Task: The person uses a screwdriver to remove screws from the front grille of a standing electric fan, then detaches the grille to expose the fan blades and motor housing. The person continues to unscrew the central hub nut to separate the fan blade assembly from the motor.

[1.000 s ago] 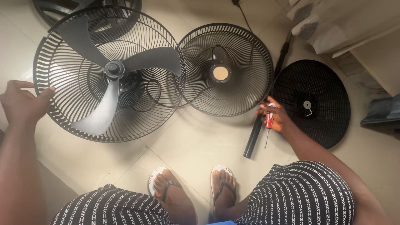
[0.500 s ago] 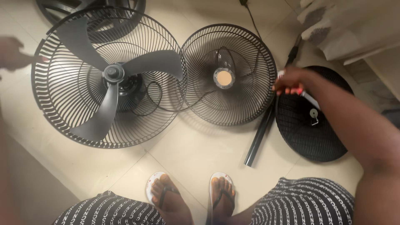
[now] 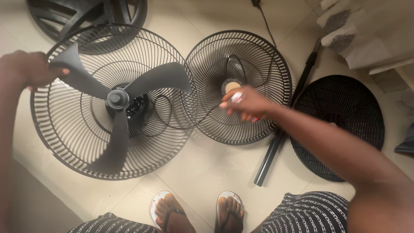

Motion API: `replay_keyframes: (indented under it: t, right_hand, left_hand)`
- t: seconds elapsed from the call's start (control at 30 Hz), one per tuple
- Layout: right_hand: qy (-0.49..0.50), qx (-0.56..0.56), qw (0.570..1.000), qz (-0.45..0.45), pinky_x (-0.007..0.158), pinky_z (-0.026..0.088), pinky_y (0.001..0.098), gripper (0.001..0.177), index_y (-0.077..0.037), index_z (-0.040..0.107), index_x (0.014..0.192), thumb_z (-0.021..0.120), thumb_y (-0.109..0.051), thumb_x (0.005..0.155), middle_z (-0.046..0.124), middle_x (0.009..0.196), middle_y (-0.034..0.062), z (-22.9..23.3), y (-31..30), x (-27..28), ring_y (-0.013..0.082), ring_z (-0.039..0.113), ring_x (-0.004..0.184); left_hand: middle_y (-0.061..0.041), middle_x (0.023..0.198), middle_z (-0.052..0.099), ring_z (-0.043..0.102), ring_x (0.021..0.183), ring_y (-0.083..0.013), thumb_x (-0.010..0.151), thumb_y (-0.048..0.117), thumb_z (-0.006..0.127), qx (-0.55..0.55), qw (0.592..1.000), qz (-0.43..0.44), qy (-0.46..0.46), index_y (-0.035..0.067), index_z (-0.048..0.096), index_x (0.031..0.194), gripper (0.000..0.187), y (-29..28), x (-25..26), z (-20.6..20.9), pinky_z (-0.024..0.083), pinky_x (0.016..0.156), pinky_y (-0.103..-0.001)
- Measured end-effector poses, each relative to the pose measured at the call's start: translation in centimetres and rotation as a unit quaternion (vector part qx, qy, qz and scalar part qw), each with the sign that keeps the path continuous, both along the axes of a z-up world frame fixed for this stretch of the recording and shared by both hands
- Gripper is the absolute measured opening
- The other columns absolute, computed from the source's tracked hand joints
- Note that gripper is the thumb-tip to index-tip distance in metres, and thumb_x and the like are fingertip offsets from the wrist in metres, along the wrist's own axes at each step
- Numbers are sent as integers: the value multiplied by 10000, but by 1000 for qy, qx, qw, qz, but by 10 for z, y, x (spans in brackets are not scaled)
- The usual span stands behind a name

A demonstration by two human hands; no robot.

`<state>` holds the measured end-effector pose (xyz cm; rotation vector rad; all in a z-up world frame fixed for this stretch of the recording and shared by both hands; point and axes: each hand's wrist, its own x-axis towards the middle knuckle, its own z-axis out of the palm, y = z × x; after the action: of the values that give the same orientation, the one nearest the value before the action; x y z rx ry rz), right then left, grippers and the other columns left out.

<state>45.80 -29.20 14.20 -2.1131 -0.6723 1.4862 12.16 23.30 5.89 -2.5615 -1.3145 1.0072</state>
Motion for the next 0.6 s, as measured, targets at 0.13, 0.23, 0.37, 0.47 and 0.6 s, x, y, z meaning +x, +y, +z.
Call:
replay_keyframes:
  t: [0.13,0.23,0.37,0.47,0.6]
  right_hand:
    - [53,-24,997,41,311,449,272,938,-67,382,1511,716,-559,786,762,846,65,-20,4,-53,128,592,430]
    - [56,-31,995,80,337,449,282,981,1,350,1518,726,-545,794,754,847,127,-34,1,-71,147,599,446]
    - [25,46,994,98,406,547,286,1001,22,261,1531,764,-465,816,619,1088,-8,-48,0,-66,125,658,542]
    - [1,41,996,82,430,539,288,906,10,365,1521,771,-397,820,635,977,97,-53,-1,-51,125,612,541]
    - [-38,-9,998,53,423,545,296,812,32,456,1444,787,-334,799,712,902,128,-47,8,-36,73,627,571]
  left_hand:
    - [-100,722,724,797,709,-255,884,795,580,-39,998,37,-44,97,610,1087,727,-17,-20,-2,637,683,-415]
    - [-75,692,753,787,715,-251,899,822,514,-42,996,16,-76,116,632,1139,754,-46,-40,2,606,749,-412]
    - [-127,734,750,777,787,-331,899,801,521,9,990,14,-138,60,673,1195,812,-89,-54,17,596,770,-476]
    - [-161,861,735,746,831,-386,906,791,558,18,982,-20,-188,69,685,1186,784,-123,-61,29,576,795,-488]
    - [-158,896,719,731,834,-400,911,760,565,-26,972,13,-235,82,687,1205,749,-159,-73,44,563,806,-504]
